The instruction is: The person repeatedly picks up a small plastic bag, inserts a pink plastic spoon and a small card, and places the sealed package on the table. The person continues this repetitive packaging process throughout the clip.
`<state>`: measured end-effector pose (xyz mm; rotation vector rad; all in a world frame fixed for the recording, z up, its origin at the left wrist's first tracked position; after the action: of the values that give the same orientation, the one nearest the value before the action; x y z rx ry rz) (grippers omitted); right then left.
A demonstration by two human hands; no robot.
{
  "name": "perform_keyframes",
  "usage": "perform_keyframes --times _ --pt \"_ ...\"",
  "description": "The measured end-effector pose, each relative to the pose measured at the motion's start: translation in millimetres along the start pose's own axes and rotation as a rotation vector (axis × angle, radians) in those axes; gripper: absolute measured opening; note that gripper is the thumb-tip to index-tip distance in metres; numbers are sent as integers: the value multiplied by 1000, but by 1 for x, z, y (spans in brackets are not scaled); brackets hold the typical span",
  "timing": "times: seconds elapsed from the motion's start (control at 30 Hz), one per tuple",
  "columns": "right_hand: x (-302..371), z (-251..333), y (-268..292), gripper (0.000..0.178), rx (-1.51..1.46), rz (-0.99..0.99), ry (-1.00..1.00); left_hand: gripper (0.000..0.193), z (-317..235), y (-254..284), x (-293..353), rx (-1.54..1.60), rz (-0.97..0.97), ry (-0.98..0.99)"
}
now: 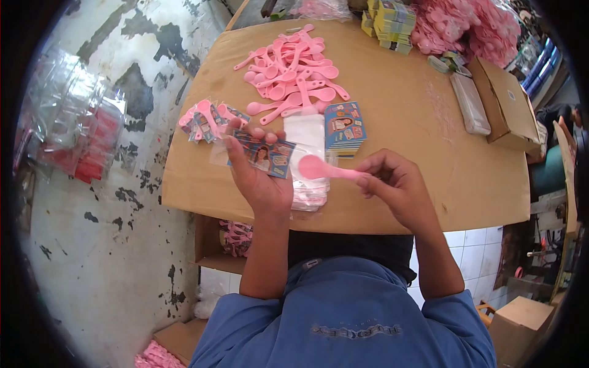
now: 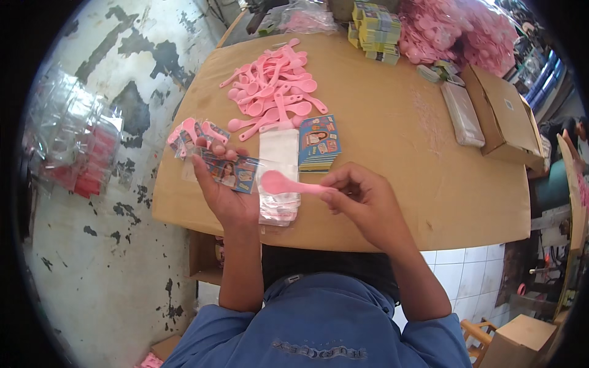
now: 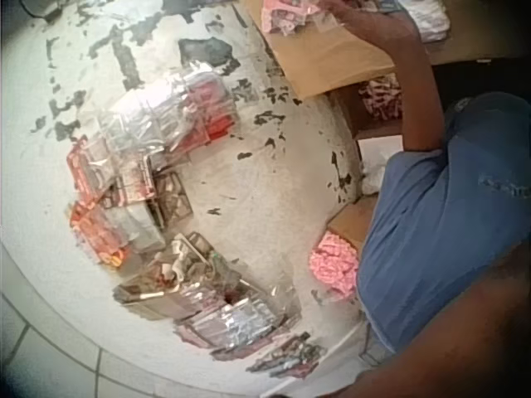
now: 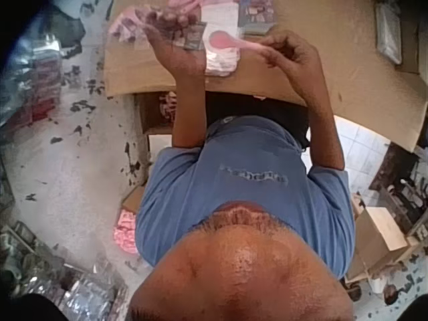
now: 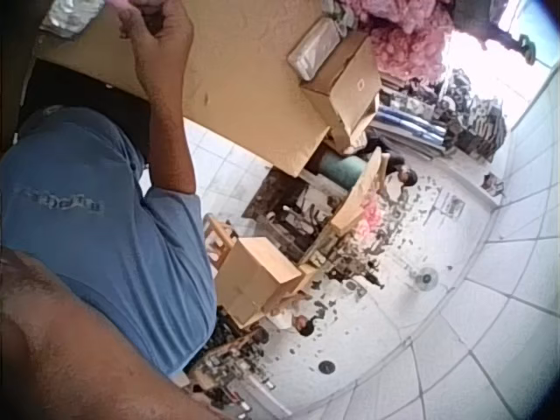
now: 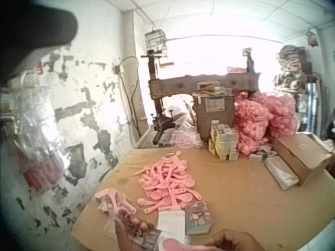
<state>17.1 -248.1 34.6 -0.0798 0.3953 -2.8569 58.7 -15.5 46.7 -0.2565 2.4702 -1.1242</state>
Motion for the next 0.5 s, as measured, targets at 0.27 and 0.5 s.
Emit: perform_keyframes --times 0.27,0.5 --pt "-1 -15 -27 17 -228 72 9 37 43 -33 27 268 44 337" --pt "-1 -6 -17 34 104 -135 327 37 61 -30 44 278 53 511"
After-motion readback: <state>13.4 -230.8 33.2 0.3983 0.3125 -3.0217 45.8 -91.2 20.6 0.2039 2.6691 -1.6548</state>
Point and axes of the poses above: each hand's wrist, its own x-axis away from the middle knuckle, its own y-axis out of the back of the hand, z = x × y, the point moved 9 cm from there along -x, towards the middle knuckle, and after that the axes turned 10 degrees about -x, right-handed, at the moved point
